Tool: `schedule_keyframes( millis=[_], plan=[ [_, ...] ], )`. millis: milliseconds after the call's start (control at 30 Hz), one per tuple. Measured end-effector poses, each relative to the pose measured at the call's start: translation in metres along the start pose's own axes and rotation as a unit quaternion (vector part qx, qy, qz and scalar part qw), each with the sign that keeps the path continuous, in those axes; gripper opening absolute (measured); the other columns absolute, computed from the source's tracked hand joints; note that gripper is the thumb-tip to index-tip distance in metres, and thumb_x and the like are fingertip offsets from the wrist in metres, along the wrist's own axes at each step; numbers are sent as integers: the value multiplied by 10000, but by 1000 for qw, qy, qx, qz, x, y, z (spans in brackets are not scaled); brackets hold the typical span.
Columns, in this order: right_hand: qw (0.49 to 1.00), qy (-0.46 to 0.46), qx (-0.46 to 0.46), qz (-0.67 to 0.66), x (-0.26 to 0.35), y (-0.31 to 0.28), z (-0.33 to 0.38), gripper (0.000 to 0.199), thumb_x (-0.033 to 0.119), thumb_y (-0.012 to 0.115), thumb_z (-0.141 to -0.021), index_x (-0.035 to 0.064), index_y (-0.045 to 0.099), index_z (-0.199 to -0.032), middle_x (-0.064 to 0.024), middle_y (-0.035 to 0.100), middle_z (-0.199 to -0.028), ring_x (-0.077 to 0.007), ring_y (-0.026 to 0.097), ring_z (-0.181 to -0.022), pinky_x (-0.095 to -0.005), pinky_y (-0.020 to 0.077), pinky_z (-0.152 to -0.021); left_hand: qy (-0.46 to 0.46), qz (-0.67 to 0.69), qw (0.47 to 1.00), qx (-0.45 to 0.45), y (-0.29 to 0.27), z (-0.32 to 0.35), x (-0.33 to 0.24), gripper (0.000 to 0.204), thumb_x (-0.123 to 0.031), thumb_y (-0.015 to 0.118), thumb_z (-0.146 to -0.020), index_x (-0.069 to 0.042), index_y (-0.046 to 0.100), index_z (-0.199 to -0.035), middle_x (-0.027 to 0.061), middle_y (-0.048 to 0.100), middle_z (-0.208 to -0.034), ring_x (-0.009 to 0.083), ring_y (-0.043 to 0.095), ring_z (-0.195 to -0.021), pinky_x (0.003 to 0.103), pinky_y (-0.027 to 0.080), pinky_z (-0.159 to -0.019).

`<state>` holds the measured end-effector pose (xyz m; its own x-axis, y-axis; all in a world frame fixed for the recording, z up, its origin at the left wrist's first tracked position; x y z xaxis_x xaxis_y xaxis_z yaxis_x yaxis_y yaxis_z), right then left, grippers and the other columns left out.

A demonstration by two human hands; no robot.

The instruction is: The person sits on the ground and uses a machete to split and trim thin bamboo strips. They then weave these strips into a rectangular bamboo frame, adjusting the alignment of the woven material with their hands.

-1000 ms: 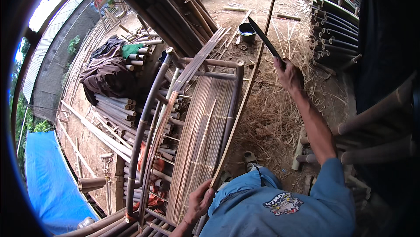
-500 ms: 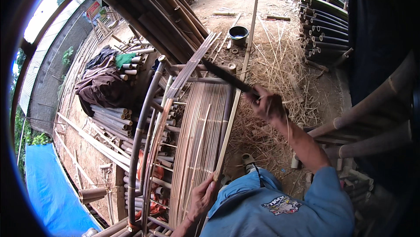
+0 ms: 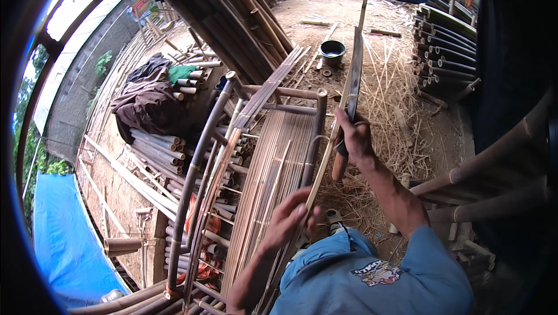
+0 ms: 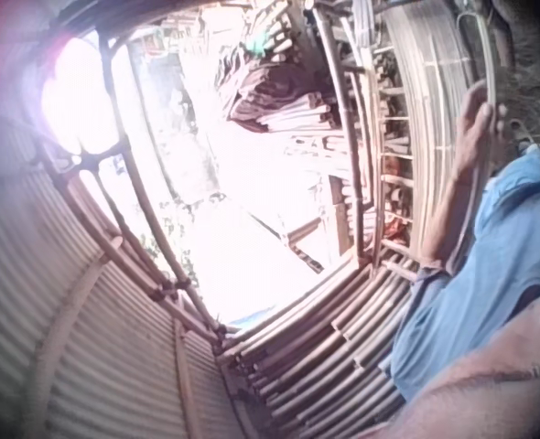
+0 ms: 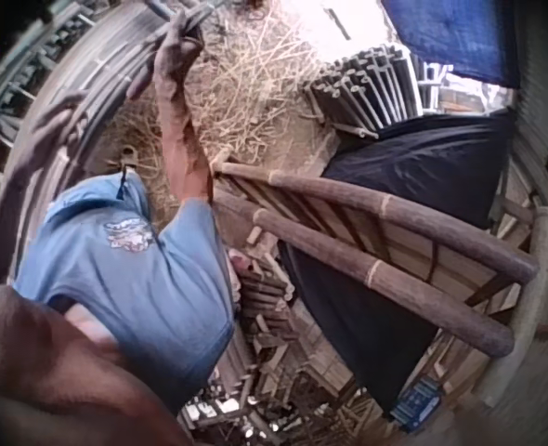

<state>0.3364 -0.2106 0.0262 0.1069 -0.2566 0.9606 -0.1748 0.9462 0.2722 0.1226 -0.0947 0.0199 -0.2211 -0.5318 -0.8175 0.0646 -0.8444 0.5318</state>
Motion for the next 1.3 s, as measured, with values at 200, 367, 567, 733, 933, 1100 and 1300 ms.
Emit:
schedule_keyframes(
  millis=[200, 367, 567, 733, 933, 1100, 1300],
  plan=[
    [859, -269, 148, 410, 3, 17, 53, 346, 376, 586, -910, 31, 563, -921, -90, 586, -680, -234, 612, -592, -383, 470, -512, 53, -82, 989, -111, -12, -53, -24, 324, -214, 502, -988, -36, 513, -1259, -19, 446, -638, 43, 377, -463, 201, 290, -387],
    [791, -338, 158, 484, -7, 4, 45, 490, 531, 509, -901, 46, 552, -851, -133, 573, -627, -281, 614, -545, -381, 472, -459, 47, -182, 962, -199, -7, -24, -19, 326, -155, 510, -981, 14, 555, -1256, -60, 516, -728, 6, 422, -600, 175, 341, -502],
    [794, -181, 36, 580, 5, -61, -51, 552, 639, 366, -914, 113, 534, -946, -77, 577, -600, -216, 579, -468, -373, 465, -398, -10, -213, 962, -168, 13, 33, 13, 343, -97, 460, -986, 7, 510, -1309, -59, 519, -742, 3, 424, -602, 157, 334, -517],
    [820, -111, -22, 562, 42, -112, -110, 651, 690, 295, -900, 124, 596, -1014, -89, 580, -579, -239, 607, -527, -374, 491, -485, -95, -236, 956, -148, -1, 106, 48, 326, -95, 480, -973, 12, 542, -1276, -24, 563, -729, 33, 491, -626, 193, 397, -558],
    [792, -190, -71, 575, 54, -142, -162, 763, 772, 237, -849, 128, 624, -984, -116, 636, -654, -283, 626, -562, -406, 463, -472, -70, -230, 948, -210, 13, 143, 46, 342, -200, 522, -965, 19, 585, -1220, -46, 476, -653, 38, 402, -544, 207, 318, -473],
    [846, -99, -73, 519, 42, -146, -162, 743, 749, 237, -869, 90, 567, -774, 0, 494, -541, -134, 483, -441, -375, 399, -374, -91, -306, 924, -211, -54, 161, 72, 301, -143, 525, -946, 25, 577, -1190, 23, 512, -663, 84, 481, -573, 232, 371, -519],
    [734, -384, 194, 526, -38, -5, 35, 571, 615, 422, -908, 83, 526, -729, -71, 561, -552, -170, 549, -435, -331, 446, -359, 37, -440, 851, -284, -52, -14, 23, 238, -143, 564, -928, 45, 615, -1066, 72, 577, -674, 76, 532, -628, 246, 430, -552]
  ],
)
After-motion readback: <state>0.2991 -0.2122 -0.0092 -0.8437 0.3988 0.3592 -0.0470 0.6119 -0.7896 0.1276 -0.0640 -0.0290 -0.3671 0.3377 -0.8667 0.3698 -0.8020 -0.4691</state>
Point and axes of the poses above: each hand's wrist, its own z-axis away from the middle knuckle, its own y-axis out of the palm, x = y × z, the point moved 5 cm from there along -z, towards the middle knuckle
